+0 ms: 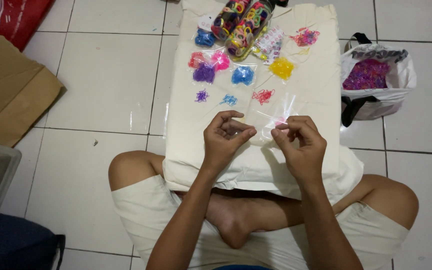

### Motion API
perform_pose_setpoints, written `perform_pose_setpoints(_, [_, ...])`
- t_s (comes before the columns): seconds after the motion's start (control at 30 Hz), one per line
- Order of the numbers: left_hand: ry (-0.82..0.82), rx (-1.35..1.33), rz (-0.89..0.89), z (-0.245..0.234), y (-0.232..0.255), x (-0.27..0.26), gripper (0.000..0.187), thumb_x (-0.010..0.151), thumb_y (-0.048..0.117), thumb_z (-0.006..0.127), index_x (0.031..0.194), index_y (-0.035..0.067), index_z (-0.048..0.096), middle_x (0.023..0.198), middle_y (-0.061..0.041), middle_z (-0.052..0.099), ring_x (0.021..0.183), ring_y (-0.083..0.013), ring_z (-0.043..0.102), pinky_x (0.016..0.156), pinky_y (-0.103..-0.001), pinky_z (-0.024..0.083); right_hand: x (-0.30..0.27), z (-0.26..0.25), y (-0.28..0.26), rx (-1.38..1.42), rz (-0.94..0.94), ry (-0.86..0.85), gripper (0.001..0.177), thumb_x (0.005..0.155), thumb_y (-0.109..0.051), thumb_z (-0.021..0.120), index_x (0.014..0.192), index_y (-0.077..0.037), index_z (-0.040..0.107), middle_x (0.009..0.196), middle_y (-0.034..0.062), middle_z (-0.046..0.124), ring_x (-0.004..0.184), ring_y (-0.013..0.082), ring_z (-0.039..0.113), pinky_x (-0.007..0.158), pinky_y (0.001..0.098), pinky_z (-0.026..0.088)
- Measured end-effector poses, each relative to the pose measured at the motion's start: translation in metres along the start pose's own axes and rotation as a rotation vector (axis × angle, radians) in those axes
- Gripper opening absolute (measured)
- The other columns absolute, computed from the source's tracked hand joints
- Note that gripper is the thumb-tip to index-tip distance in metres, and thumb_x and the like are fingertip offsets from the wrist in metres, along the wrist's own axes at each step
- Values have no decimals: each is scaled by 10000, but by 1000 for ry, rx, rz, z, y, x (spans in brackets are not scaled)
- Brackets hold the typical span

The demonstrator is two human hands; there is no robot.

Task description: Picking up small colorful rubber bands and placing them into small plastic bags

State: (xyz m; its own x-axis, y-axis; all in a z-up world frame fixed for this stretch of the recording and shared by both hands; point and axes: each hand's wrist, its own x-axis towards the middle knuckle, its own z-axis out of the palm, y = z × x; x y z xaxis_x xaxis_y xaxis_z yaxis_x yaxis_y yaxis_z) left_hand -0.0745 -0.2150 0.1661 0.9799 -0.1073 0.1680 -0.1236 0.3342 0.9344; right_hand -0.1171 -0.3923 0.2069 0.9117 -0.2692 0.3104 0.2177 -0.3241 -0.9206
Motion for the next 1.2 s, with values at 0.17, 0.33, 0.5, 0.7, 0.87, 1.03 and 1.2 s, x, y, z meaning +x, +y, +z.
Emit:
perform_pose_setpoints(0.17, [-29,-1,-6,-2,1,0,486,780,13,887,1182,-11,614,959,-237,770,883,-257,776,817,-338,645,0,2,-1,-21,-19,-28,133,910,-77,845,973,-39,734,827,74,676,720,155,607,689,277,492])
perform_pose_setpoints(0.33, [-58,0,-13,-5,3,-3,498,776,9,887,1194,-7,617,977,-237,770,901,-267,777,833,-349,644,-4,6,-3,-41,-38,-57,111,909,-75,841,958,-42,747,814,76,683,709,162,610,680,282,489])
perform_pose_setpoints(0.5, [5,121,-11,-5,6,-2,420,817,23,864,1156,18,615,931,-201,784,887,-237,780,827,-293,638,-8,11,2,-44,9,61,313,846,-70,904,1070,-20,691,804,105,726,647,152,596,635,279,481])
perform_pose_setpoints(0.7, [37,99,-24,-4,4,-4,433,798,57,890,1127,25,610,896,-199,779,854,-204,770,807,-285,631,-10,8,11,-50,1,30,205,855,-107,908,949,-65,731,807,87,739,644,136,611,639,270,485])
perform_pose_setpoints(0.87, [39,119,-7,-3,5,-5,439,792,67,899,1122,21,613,881,-202,778,847,-209,771,799,-288,628,-11,8,3,-13,21,-2,237,828,-117,917,968,-57,735,816,83,721,648,143,576,638,276,485])
perform_pose_setpoints(1.03, [36,115,-25,-2,6,-5,413,791,75,902,1082,25,613,867,-191,781,825,-184,768,796,-268,621,-10,5,5,4,-1,-31,173,876,-83,873,920,-50,709,848,92,695,643,154,558,623,292,475])
perform_pose_setpoints(1.2, [38,104,-53,-2,7,-5,426,791,73,902,1099,32,611,887,-185,779,825,-172,762,791,-271,628,-13,3,16,45,63,-36,205,883,-113,870,967,-40,697,825,70,653,659,131,535,630,273,473])
